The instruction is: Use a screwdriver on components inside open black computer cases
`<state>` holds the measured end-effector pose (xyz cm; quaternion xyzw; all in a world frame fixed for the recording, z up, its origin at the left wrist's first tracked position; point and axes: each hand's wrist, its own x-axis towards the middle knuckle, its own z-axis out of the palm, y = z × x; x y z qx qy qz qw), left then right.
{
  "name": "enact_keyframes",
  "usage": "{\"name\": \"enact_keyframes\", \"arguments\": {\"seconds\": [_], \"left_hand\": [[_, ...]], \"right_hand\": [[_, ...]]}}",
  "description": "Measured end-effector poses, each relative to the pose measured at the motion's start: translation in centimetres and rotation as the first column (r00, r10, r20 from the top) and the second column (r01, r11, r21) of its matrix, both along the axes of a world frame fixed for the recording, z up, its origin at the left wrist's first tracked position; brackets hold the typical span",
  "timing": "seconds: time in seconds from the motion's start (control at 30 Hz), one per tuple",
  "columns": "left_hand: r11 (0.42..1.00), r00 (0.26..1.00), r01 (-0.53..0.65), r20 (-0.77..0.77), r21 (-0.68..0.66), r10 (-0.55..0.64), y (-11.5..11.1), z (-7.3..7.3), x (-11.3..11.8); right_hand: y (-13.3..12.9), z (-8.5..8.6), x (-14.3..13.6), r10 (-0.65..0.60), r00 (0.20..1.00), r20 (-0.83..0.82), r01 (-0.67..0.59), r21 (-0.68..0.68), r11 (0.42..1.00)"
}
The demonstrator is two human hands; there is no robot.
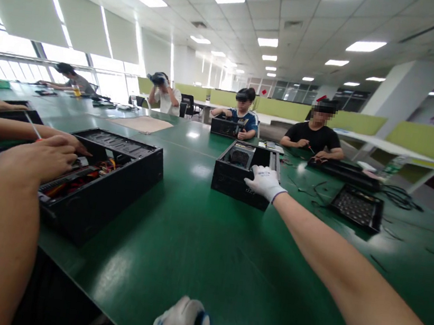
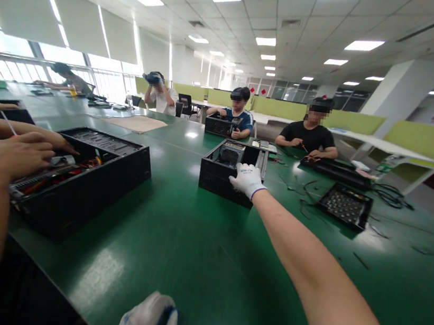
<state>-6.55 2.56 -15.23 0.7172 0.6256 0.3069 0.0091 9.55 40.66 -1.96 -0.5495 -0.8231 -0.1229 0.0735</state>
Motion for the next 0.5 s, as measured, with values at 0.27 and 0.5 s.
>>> {"name": "enact_keyframes", "arguments": {"seconds": [0.27, 0.5], "left_hand": [[0.995, 0.993, -0.082, 0.083, 0.051, 0.078, -0.5, -2.2, 0.6], [0.994, 0.966, -0.084, 0.249, 0.069, 0.065, -1.0, -1.3, 0.5]], "right_hand": [[-12.4, -0.3, 5.4, 0.144, 0.99, 0.014, -0.144, 0.006, 0.99], [-24.4, 0.0, 11.2, 0.279, 0.96, -0.037, -0.278, 0.027, 0.96]]}}
